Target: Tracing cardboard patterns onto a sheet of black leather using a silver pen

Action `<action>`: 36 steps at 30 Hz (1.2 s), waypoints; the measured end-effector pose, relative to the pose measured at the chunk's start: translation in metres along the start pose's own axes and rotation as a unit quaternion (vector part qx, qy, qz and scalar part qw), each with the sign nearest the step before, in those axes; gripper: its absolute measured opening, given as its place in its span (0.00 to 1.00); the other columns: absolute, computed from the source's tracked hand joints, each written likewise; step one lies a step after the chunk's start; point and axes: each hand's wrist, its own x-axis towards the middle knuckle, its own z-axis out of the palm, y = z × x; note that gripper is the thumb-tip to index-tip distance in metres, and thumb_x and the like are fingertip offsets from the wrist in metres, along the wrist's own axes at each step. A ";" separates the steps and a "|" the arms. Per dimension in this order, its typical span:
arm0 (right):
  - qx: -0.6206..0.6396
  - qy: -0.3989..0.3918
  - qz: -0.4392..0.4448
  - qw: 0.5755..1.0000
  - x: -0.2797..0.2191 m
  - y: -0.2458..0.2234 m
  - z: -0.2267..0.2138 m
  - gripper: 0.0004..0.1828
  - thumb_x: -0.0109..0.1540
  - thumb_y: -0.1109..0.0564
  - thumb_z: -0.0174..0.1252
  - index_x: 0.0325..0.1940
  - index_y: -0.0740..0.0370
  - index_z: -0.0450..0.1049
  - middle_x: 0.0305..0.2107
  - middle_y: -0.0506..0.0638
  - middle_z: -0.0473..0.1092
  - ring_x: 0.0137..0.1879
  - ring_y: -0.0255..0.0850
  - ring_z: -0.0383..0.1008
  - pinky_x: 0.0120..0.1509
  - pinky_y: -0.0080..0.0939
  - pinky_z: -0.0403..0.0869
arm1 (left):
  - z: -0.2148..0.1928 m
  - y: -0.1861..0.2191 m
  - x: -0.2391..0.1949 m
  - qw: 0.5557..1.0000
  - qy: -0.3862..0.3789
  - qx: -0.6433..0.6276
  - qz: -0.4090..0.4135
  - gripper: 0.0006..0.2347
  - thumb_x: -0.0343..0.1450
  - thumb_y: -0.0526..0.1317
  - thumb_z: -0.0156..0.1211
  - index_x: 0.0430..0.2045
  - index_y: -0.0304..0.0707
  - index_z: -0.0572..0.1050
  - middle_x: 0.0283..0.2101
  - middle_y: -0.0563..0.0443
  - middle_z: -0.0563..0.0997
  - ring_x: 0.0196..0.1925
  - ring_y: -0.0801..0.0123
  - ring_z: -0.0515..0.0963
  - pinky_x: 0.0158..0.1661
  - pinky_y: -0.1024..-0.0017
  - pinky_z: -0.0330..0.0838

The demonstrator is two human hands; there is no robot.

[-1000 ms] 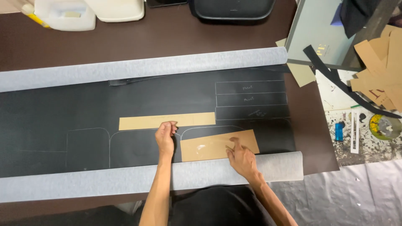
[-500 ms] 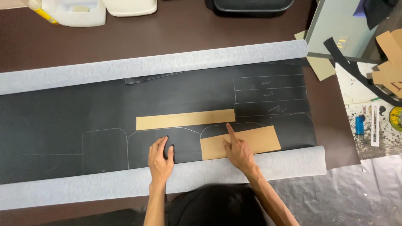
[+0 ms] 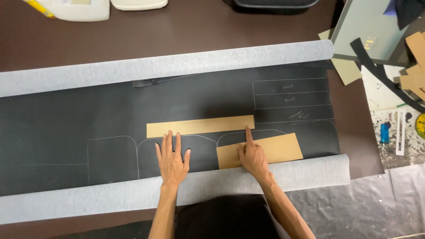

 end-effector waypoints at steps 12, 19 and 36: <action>-0.036 0.008 0.027 0.999 0.007 0.003 0.011 0.41 0.65 0.39 0.49 0.81 0.38 0.45 0.40 0.67 0.77 0.54 0.60 0.79 0.60 0.56 0.74 | 0.006 -0.001 -0.003 0.999 -0.028 0.026 -0.015 0.26 0.75 0.55 0.45 0.67 0.42 0.65 0.73 0.39 0.61 0.75 0.51 0.58 0.70 0.40 0.42; -0.032 0.020 0.013 0.999 0.007 0.006 0.014 0.41 0.64 0.41 0.51 0.81 0.40 0.47 0.37 0.67 0.78 0.52 0.60 0.80 0.58 0.57 0.75 | 0.004 0.001 -0.004 0.999 -0.027 0.022 -0.027 0.26 0.75 0.54 0.46 0.66 0.42 0.65 0.72 0.39 0.62 0.75 0.51 0.59 0.70 0.39 0.43; -0.031 0.049 0.011 0.998 0.011 0.009 0.020 0.42 0.64 0.42 0.53 0.81 0.41 0.48 0.34 0.66 0.78 0.49 0.60 0.81 0.54 0.58 0.77 | 0.004 0.000 0.000 0.999 -0.018 0.017 -0.019 0.25 0.75 0.54 0.48 0.66 0.43 0.67 0.72 0.40 0.63 0.75 0.52 0.60 0.70 0.40 0.42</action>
